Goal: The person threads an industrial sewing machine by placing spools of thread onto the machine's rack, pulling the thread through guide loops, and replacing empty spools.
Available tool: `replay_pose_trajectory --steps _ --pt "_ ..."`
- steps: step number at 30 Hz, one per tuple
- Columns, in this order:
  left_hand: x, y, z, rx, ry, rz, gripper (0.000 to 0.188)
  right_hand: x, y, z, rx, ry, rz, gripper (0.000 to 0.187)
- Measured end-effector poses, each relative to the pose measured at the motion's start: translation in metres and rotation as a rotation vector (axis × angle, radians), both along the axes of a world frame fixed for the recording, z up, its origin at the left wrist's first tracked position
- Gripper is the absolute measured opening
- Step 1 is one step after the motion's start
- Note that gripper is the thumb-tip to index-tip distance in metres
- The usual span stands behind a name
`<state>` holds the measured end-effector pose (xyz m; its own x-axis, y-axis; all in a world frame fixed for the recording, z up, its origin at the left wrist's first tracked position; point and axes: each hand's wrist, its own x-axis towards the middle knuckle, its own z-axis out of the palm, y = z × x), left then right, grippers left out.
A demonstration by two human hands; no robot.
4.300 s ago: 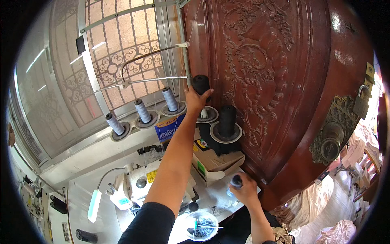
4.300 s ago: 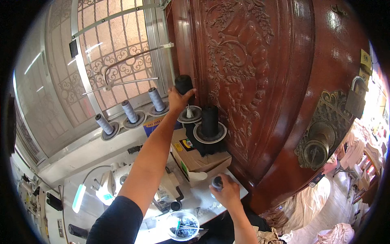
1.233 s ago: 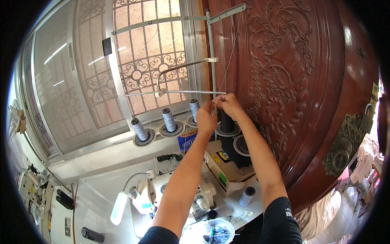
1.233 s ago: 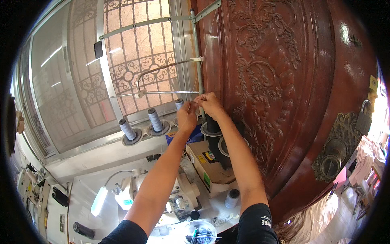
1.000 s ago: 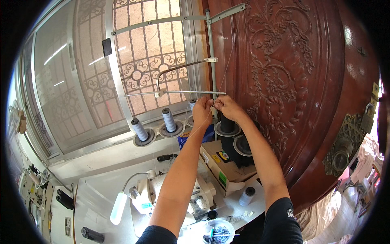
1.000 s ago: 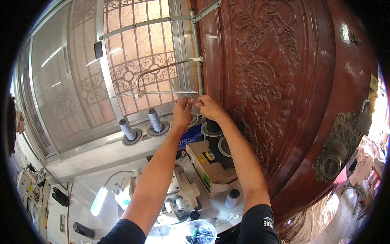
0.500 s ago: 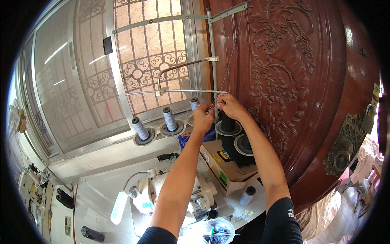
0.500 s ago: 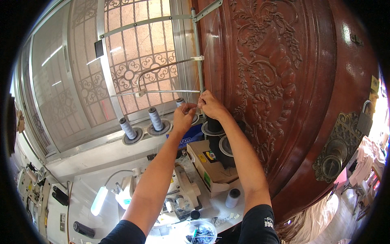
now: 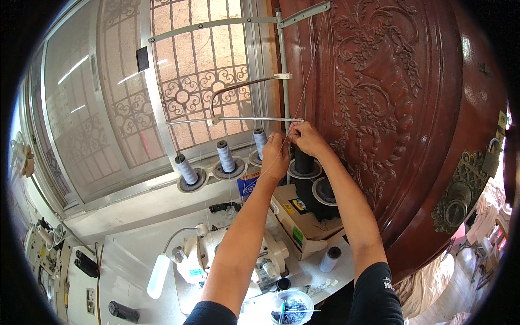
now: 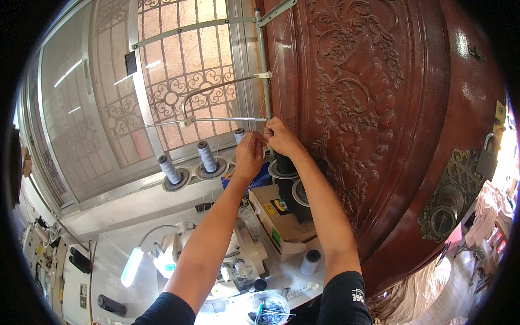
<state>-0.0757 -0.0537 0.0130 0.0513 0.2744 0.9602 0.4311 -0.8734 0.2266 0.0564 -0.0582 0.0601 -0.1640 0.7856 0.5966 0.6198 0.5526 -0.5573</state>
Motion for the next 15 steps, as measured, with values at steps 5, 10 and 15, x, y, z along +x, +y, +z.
replay_pose_trajectory --steps 5,10,15 --pt "0.002 0.009 -0.002 -0.586 -0.222 -0.429 0.003 0.000 0.005 -0.012 0.140 0.054 0.182 0.008" --pt "0.008 -0.003 0.003 -0.642 -0.437 -0.605 0.003 0.001 -0.002 -0.013 -0.079 0.358 0.345 0.010" --pt "0.005 -0.004 -0.002 -0.553 -0.281 -0.541 0.006 -0.001 -0.010 -0.007 -0.245 0.452 0.335 0.012"
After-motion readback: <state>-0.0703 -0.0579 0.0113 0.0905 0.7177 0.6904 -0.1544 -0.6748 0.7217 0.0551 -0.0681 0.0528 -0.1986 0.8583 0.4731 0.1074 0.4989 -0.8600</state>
